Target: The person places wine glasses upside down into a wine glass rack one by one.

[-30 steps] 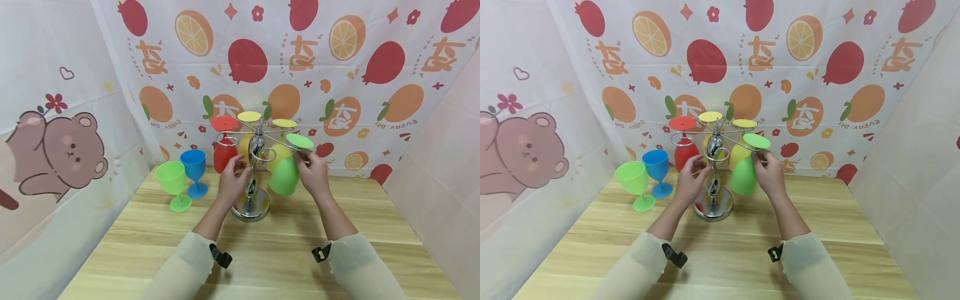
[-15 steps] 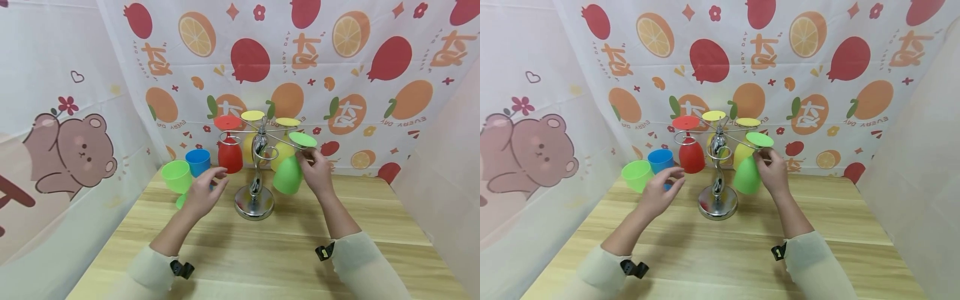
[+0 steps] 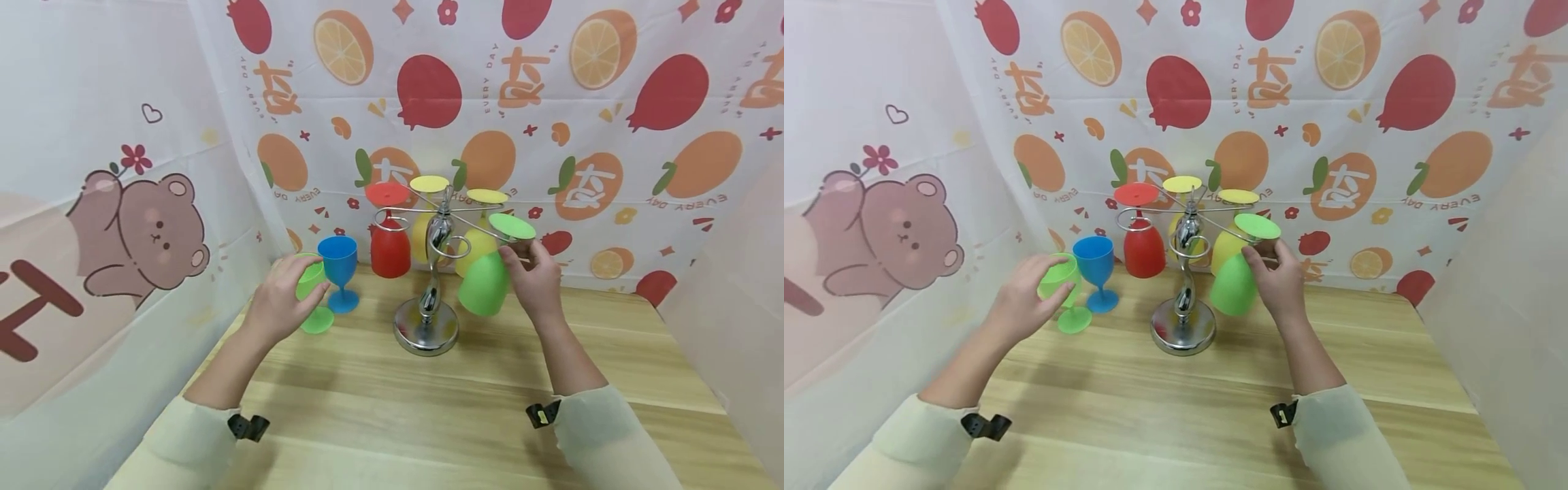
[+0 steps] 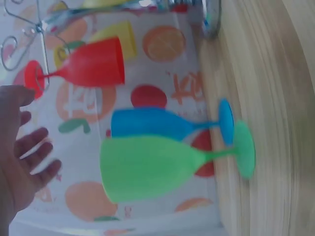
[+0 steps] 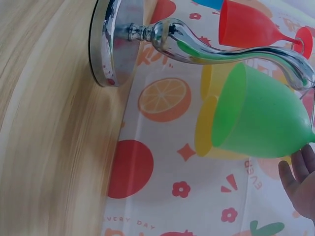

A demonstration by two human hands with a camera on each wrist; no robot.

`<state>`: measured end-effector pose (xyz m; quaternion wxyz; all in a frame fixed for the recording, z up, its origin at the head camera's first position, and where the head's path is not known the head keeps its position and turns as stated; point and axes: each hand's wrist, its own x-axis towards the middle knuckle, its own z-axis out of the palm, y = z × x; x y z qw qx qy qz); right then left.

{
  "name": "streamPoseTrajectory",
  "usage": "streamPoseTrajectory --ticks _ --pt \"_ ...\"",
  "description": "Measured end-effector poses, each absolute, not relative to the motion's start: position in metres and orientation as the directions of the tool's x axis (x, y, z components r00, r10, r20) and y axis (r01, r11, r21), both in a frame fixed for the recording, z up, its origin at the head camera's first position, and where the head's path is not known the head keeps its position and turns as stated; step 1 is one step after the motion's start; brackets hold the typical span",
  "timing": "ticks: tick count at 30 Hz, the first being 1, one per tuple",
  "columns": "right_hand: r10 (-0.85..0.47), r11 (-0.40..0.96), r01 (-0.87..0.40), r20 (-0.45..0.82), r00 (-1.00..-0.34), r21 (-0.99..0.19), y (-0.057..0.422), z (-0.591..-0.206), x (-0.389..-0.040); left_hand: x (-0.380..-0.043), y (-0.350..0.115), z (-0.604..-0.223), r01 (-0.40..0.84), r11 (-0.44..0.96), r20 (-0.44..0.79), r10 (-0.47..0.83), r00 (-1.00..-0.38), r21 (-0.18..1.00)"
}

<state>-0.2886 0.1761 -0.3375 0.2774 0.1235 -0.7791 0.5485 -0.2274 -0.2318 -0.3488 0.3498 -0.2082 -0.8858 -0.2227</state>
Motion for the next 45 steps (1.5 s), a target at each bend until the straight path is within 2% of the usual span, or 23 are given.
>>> streamPoseTrajectory --ticks 8,13,25,35,45 --pt "0.128 0.373 -0.507 0.584 -0.801 -0.777 0.182 -0.337 -0.29 -0.257 -0.248 -0.352 0.354 0.914 0.432 0.242 -0.869 0.2" --pt "0.128 0.373 -0.512 0.589 -0.798 -0.774 0.183 -0.338 -0.291 -0.276 -0.25 -0.353 0.278 0.945 0.291 0.222 -0.931 0.17" --pt "0.126 0.369 -0.505 0.581 -0.804 -0.78 0.179 -0.335 -0.291 -0.304 -0.253 -0.359 0.164 0.973 0.171 0.137 -0.976 0.162" --pt "0.117 0.36 -0.518 0.588 -0.8 -0.776 0.18 -0.335 -0.291 -0.302 -0.253 -0.371 0.132 0.989 0.216 0.114 -0.97 0.072" --pt "0.103 0.376 -0.515 0.588 -0.803 -0.77 0.179 -0.337 -0.291 -0.293 -0.25 -0.373 0.158 0.984 0.262 0.133 -0.956 0.08"
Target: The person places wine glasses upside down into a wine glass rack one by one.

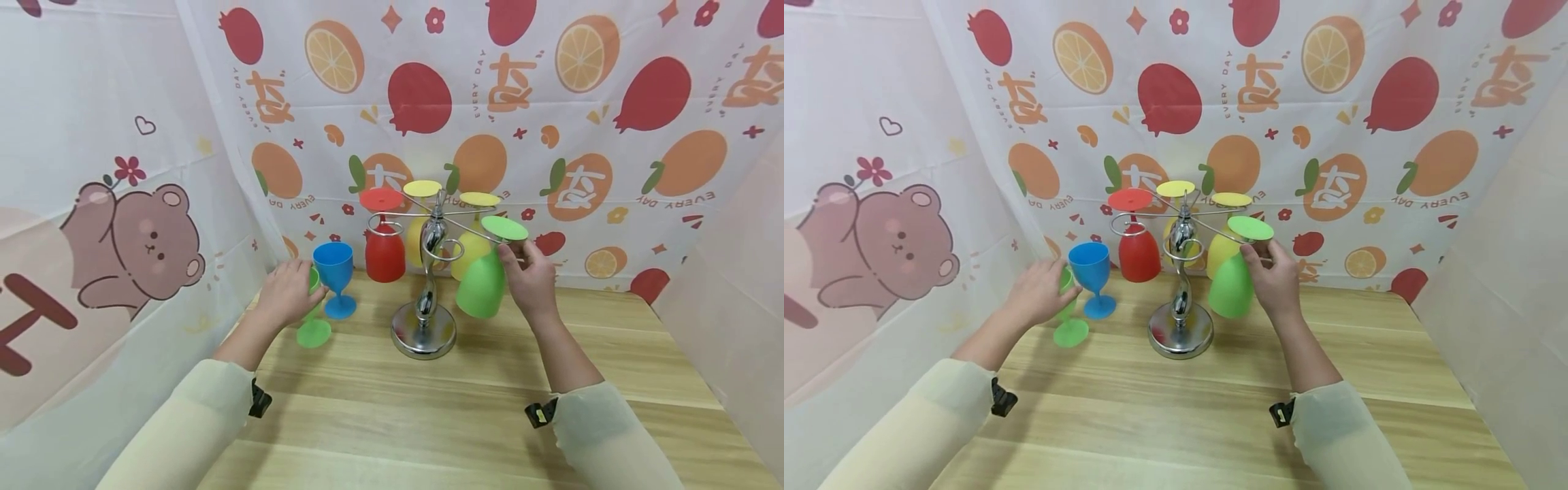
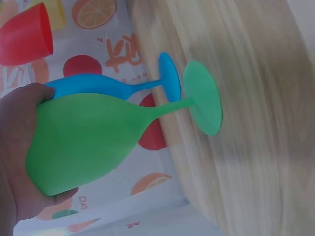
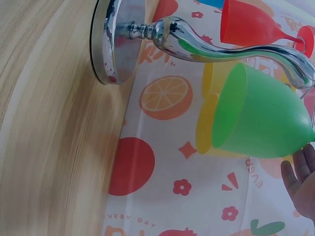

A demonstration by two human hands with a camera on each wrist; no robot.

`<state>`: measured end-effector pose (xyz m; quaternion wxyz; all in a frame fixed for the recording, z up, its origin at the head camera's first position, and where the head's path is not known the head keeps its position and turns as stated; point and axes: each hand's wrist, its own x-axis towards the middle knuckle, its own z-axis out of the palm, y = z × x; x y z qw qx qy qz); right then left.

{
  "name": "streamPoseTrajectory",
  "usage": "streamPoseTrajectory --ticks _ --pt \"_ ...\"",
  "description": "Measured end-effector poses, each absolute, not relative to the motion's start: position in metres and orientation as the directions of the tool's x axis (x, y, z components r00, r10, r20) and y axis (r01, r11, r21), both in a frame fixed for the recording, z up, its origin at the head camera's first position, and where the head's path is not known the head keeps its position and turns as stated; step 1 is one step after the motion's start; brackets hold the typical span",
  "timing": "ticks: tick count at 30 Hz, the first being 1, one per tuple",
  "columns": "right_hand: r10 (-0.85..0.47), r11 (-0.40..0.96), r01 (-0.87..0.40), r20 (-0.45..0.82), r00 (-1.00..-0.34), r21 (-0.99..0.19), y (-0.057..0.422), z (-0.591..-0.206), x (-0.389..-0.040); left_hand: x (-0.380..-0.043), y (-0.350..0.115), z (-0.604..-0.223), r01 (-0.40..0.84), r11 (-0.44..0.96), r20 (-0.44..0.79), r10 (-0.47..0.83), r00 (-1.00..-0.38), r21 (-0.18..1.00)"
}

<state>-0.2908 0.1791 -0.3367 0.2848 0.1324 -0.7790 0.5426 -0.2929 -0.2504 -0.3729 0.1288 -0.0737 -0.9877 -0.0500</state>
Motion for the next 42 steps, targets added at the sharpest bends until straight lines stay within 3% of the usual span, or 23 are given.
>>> streamPoseTrajectory --ticks 9,22,26,31,37,42 --pt "0.102 0.402 -0.489 0.569 -0.816 -0.774 0.18 -0.335 -0.288 -0.28 -0.242 -0.377 0.148 0.987 0.326 0.119 -0.938 0.068" --pt "0.098 0.454 -0.481 0.578 -0.81 -0.75 0.179 -0.339 -0.291 -0.262 -0.22 -0.37 0.225 0.964 0.26 0.183 -0.948 0.141" --pt "0.095 0.456 -0.482 0.579 -0.81 -0.748 0.178 -0.339 -0.29 -0.254 -0.208 -0.367 0.274 0.927 0.272 0.203 -0.941 0.256" --pt "0.091 0.46 -0.499 0.598 -0.796 -0.734 0.179 -0.338 -0.289 -0.244 -0.197 -0.362 0.282 0.826 0.271 0.164 -0.949 0.488" --pt "0.084 0.474 -0.51 0.613 -0.786 -0.718 0.181 -0.338 -0.287 -0.236 -0.188 -0.362 0.222 0.602 0.201 0.103 -0.974 0.767" --pt "0.089 0.475 -0.497 0.602 -0.794 -0.726 0.181 -0.337 -0.284 -0.234 -0.181 -0.367 0.154 0.374 0.146 0.05 -0.988 0.914"
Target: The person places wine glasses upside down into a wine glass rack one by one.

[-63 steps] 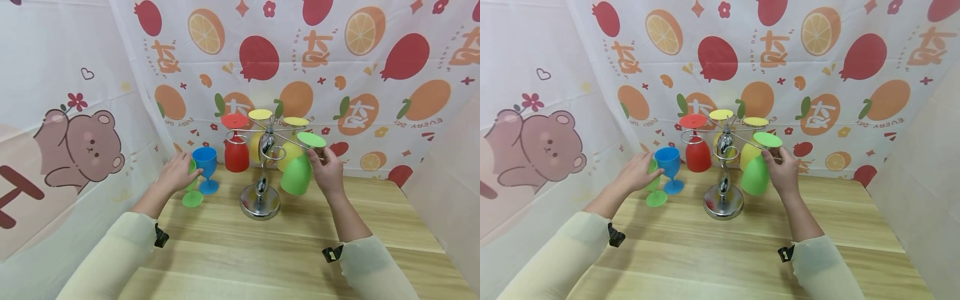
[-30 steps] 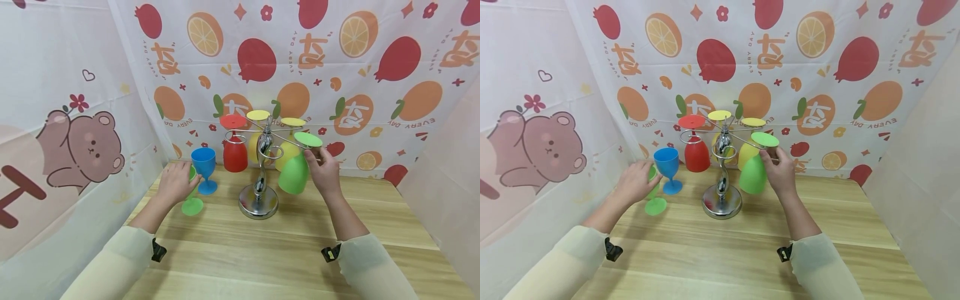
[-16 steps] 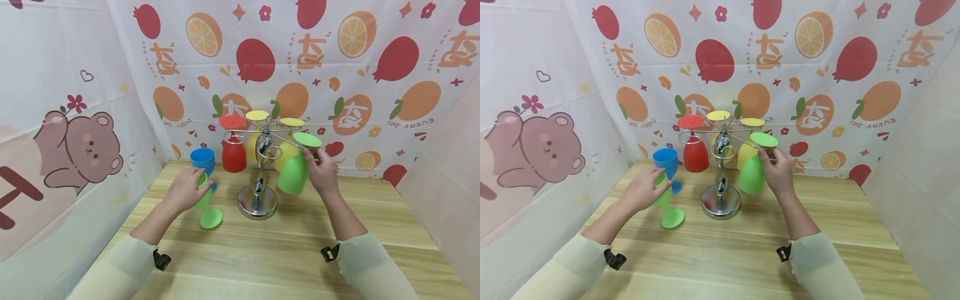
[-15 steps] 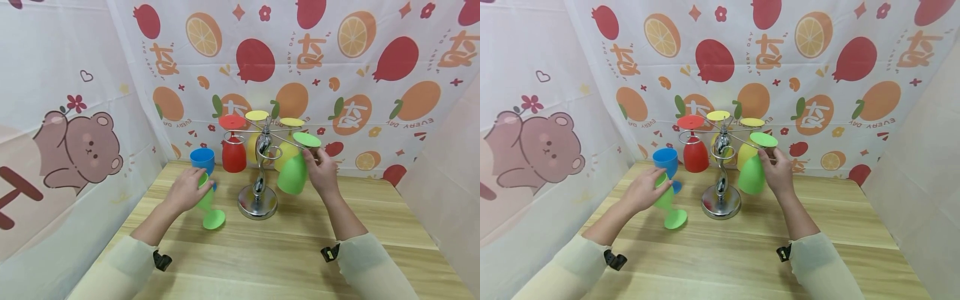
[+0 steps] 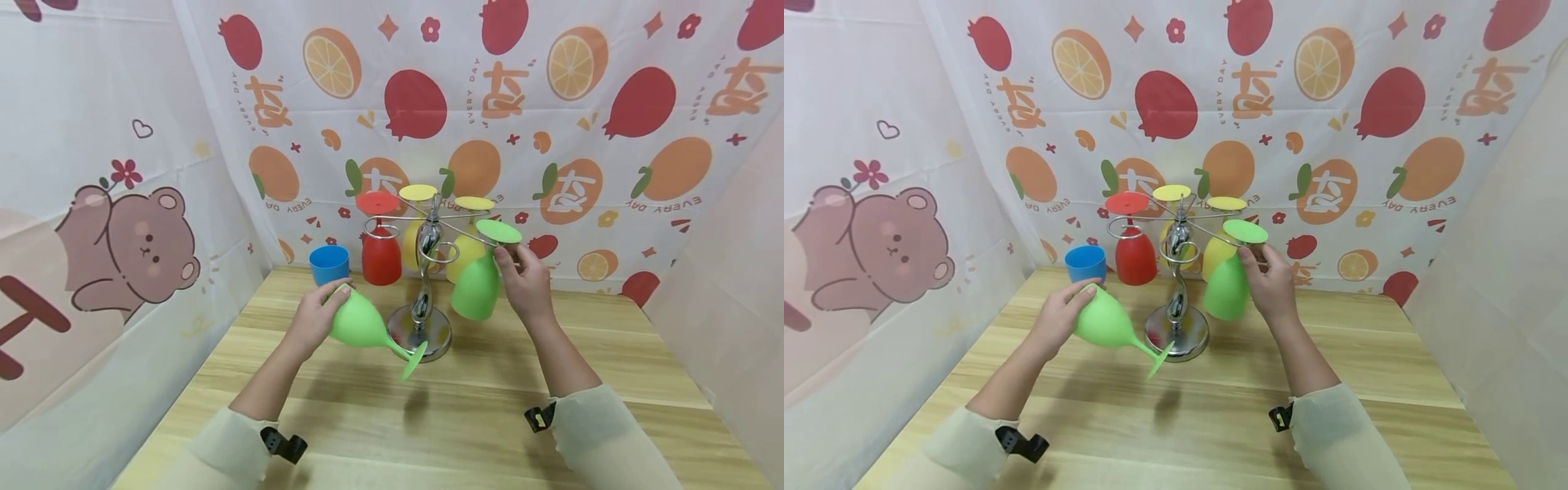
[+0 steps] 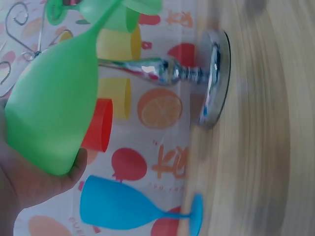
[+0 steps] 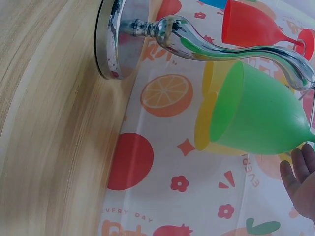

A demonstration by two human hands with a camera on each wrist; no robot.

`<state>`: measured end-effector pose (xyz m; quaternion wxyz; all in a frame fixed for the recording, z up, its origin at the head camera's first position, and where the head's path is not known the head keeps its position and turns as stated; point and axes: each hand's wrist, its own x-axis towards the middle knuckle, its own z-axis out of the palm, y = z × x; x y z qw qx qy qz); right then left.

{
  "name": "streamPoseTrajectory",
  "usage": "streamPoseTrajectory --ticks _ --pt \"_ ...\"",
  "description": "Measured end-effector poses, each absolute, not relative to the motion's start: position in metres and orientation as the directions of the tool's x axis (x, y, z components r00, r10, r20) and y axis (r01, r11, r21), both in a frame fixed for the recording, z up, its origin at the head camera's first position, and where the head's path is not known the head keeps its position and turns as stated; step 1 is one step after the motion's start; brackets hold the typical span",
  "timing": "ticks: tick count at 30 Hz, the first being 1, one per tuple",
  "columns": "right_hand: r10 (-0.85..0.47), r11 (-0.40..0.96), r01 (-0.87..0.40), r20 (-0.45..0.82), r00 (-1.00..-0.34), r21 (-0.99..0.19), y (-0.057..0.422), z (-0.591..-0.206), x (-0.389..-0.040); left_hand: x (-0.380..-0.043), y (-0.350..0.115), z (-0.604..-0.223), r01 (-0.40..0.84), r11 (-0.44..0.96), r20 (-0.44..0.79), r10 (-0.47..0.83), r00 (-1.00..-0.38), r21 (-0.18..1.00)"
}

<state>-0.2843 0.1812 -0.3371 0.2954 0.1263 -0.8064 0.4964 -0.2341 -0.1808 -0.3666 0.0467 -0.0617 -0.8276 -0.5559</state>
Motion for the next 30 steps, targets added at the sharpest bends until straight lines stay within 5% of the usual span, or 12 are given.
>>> streamPoseTrajectory --ticks 10,15,23,30 --pt "0.135 0.469 -0.485 0.603 -0.787 -0.738 0.186 -0.342 -0.279 -0.23 -0.146 -0.381 0.145 -0.05 0.144 -0.027 -0.989 0.988" --pt "0.152 0.472 -0.537 0.665 -0.731 -0.699 0.185 -0.346 -0.272 -0.229 -0.133 -0.386 0.134 -0.21 0.131 -0.027 -0.991 0.968" --pt "0.09 0.477 -0.694 0.815 -0.572 -0.54 0.176 -0.356 -0.26 -0.228 -0.126 -0.388 0.118 -0.289 0.117 -0.022 -0.993 0.95" --pt "0.061 0.407 -0.743 0.828 -0.558 -0.531 0.158 -0.354 -0.232 -0.226 -0.12 -0.385 0.097 -0.357 0.098 -0.015 -0.995 0.929"
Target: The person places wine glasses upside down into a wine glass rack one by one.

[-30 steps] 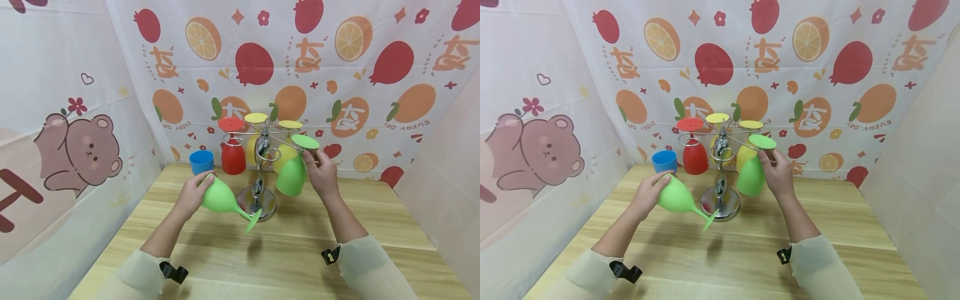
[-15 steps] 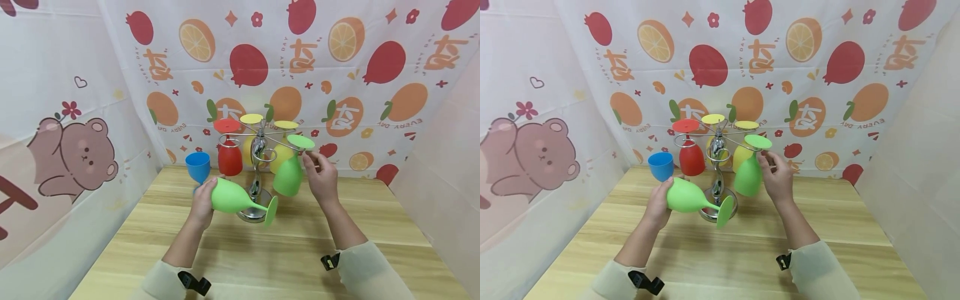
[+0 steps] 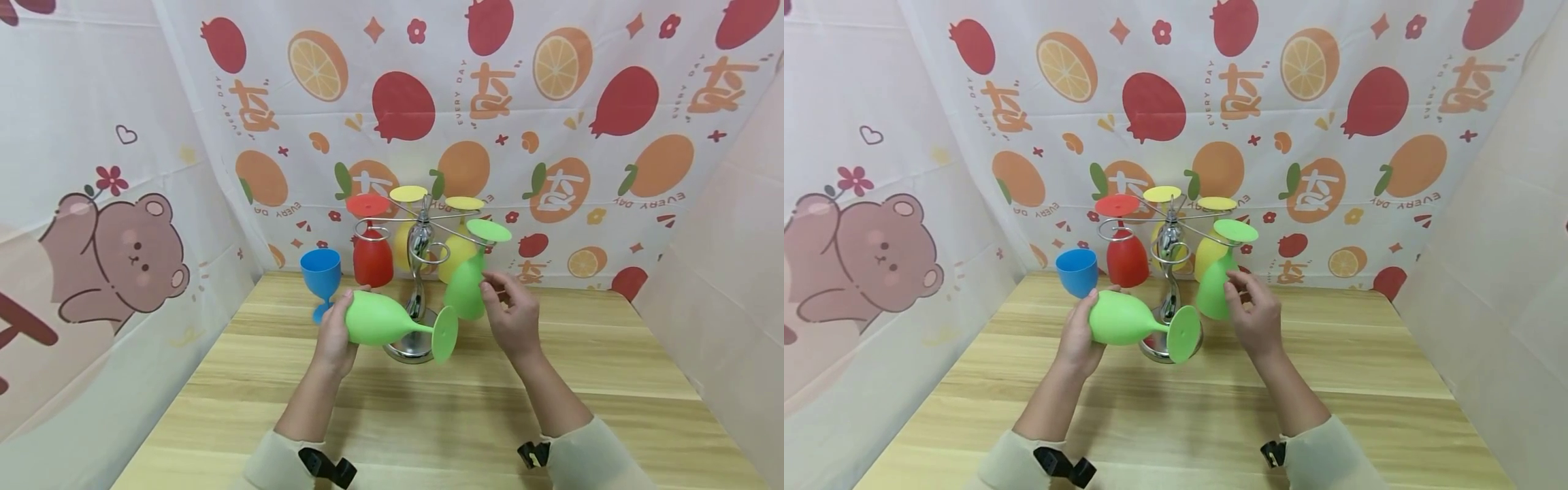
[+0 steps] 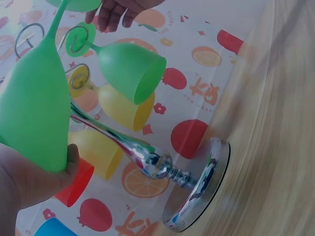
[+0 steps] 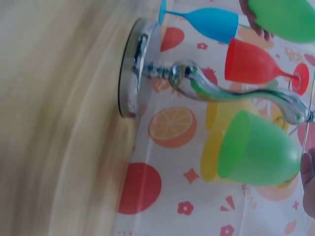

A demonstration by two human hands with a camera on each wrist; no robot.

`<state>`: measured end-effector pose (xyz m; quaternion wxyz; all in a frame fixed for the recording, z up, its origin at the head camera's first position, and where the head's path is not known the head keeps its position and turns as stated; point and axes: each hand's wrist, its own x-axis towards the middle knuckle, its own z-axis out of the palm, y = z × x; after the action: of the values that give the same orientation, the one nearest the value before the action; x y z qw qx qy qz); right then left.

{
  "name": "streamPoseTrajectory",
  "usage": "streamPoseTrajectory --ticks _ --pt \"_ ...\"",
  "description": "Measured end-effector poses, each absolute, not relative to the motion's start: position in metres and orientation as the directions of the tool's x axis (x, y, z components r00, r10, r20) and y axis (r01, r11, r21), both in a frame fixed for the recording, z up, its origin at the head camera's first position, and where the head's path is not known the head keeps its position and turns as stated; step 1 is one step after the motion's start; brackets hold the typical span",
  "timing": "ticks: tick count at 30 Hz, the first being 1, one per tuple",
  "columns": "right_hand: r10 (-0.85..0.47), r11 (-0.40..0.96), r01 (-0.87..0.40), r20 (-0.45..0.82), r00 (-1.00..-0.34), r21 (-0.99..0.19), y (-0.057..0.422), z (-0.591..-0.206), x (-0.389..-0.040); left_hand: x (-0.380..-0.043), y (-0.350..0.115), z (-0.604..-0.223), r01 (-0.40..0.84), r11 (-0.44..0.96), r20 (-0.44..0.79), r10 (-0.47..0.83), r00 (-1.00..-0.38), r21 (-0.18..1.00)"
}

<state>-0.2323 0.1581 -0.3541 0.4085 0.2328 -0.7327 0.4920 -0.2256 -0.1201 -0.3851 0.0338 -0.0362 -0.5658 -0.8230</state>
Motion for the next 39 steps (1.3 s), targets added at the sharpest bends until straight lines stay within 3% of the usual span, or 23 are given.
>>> streamPoseTrajectory --ticks 11,17,30,39 --pt "-0.119 0.233 -0.792 0.792 -0.599 -0.564 0.129 -0.365 -0.204 -0.221 -0.109 -0.385 0.047 -0.46 0.048 -0.009 -0.999 0.887" --pt "-0.214 0.272 -0.781 0.755 -0.619 -0.563 0.115 -0.365 -0.194 -0.221 -0.103 -0.389 0.016 -0.485 0.019 0.0 -1.0 0.874" --pt "-0.198 0.075 -0.749 0.727 -0.658 -0.658 0.107 -0.39 -0.206 -0.217 -0.09 -0.394 -0.044 -0.501 -0.017 0.059 -0.998 0.864" --pt "-0.147 0.036 -0.762 0.751 -0.644 -0.646 0.104 -0.389 -0.2 -0.214 -0.085 -0.399 -0.111 -0.464 -0.046 0.149 -0.988 0.879"
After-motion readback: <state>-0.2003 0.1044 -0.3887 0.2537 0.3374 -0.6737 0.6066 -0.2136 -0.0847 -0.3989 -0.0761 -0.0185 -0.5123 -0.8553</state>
